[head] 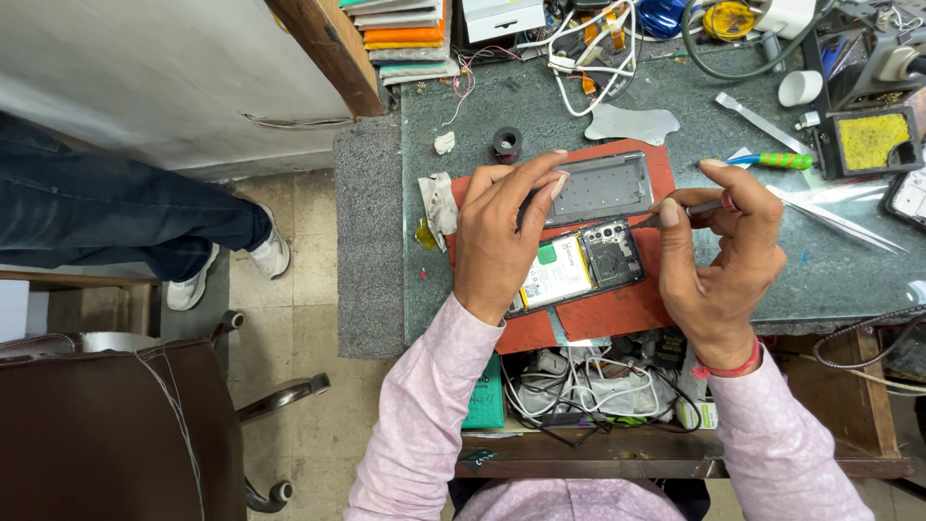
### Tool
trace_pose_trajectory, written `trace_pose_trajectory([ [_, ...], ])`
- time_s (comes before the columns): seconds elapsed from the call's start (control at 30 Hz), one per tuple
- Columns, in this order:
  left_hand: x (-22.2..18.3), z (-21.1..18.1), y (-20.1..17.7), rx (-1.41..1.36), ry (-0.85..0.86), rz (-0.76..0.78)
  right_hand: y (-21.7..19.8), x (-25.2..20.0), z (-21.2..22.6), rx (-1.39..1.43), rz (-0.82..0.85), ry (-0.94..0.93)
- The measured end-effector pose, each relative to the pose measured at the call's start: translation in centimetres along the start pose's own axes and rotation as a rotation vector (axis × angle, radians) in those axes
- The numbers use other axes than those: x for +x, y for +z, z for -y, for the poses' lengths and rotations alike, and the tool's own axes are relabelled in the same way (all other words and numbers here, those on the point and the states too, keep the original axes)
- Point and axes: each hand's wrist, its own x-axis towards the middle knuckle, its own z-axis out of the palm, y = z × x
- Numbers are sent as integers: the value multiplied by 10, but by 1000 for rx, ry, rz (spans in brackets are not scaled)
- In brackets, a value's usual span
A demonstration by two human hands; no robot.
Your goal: The person receives a disassembled smartphone and proceeds to work on its internal components. They use a screwdriver to remove screws from the back cover and then use a soldering iron to work on the circuit board.
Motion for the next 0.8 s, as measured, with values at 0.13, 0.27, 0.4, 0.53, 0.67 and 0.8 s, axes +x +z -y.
trace_pose_trajectory([
  [0.13, 0, -1, 0, 3, -11, 16, 1, 0, -1, -6, -2, 8],
  [0.27, 0, -2, 0, 16, -6, 23, 1, 1, -1, -5, 6, 15],
  [0.4, 0, -1, 0, 42, 19, 26, 2, 1, -1, -15, 12, 19],
  [0.53, -1, 1, 2, 49, 2, 41, 2, 2, -1, -24, 16, 20],
  [0.67, -2, 1, 3, 57, 30, 39, 2, 2, 0, -21, 21, 17],
  [0.8, -2, 2, 4, 60, 52, 39, 1, 2, 1, -33, 18, 18],
])
